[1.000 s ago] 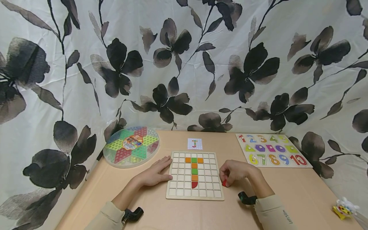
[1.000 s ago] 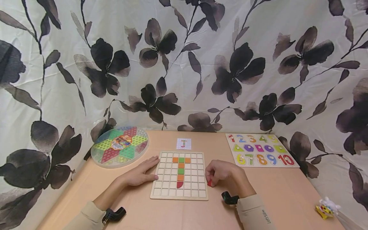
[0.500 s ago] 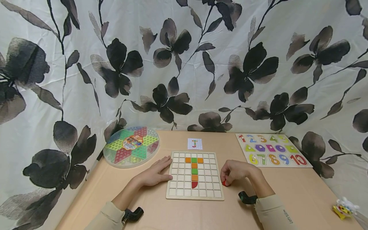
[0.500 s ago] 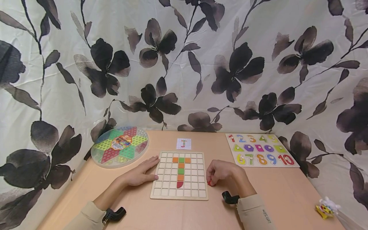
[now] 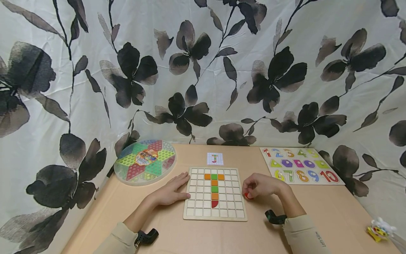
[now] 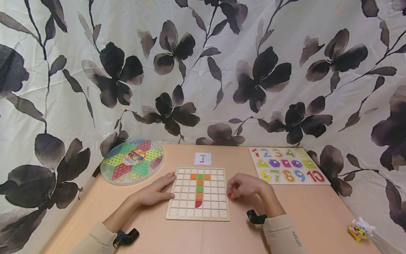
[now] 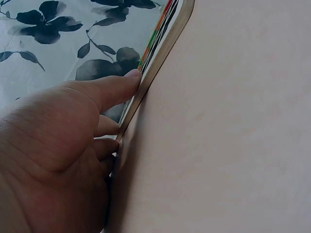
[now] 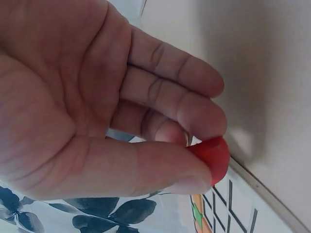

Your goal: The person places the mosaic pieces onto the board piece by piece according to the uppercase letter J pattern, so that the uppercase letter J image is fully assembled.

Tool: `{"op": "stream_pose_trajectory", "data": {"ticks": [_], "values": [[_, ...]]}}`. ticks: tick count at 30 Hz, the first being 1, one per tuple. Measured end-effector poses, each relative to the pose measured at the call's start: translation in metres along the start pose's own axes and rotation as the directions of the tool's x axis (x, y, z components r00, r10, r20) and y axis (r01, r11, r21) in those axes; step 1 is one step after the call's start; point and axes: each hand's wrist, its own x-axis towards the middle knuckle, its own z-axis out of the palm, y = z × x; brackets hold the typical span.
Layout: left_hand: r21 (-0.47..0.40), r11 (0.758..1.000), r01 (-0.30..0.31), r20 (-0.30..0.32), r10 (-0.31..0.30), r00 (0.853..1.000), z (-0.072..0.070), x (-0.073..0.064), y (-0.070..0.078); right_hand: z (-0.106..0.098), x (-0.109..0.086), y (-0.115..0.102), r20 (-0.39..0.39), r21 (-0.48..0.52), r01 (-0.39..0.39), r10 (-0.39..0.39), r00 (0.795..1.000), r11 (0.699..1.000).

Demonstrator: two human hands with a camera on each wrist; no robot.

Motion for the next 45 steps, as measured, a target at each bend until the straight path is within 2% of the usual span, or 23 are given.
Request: {"op": "stream_pose_trajectory", "data": {"ticks": [10, 18, 32, 41, 45], "values": [[-0.006, 1.000, 0.009, 0.002, -0.009, 1.000, 0.000, -0.001, 0.001, 0.000, 0.003, -0.003, -0.010, 0.039, 0.055, -0.055, 0.998, 0.998], [-0.002, 1.000, 0.001, -0.003, -0.001, 1.000, 0.000, -0.001, 0.000, 0.006, 0.016, -0.013, -0.076, 0.036, 0.109, -0.106, 0.992, 0.993], [-0.009, 1.000, 0.004, -0.004, -0.004, 1.000, 0.000, -0.001, 0.000, 0.025, 0.045, -0.033, -0.166, 0.010, 0.105, -0.102, 0.981, 0.994], [-0.014, 1.000, -0.020, 0.001, 0.020, 1.000, -0.002, -0.001, 0.002, 0.036, 0.056, -0.039, -0.186, 0.074, 0.205, -0.189, 0.964, 0.976], [-0.018, 1.000, -0.026, 0.004, 0.026, 1.000, -0.002, -0.001, 0.003, 0.042, 0.062, -0.042, -0.204, 0.051, 0.245, -0.230, 0.952, 0.968]]}}
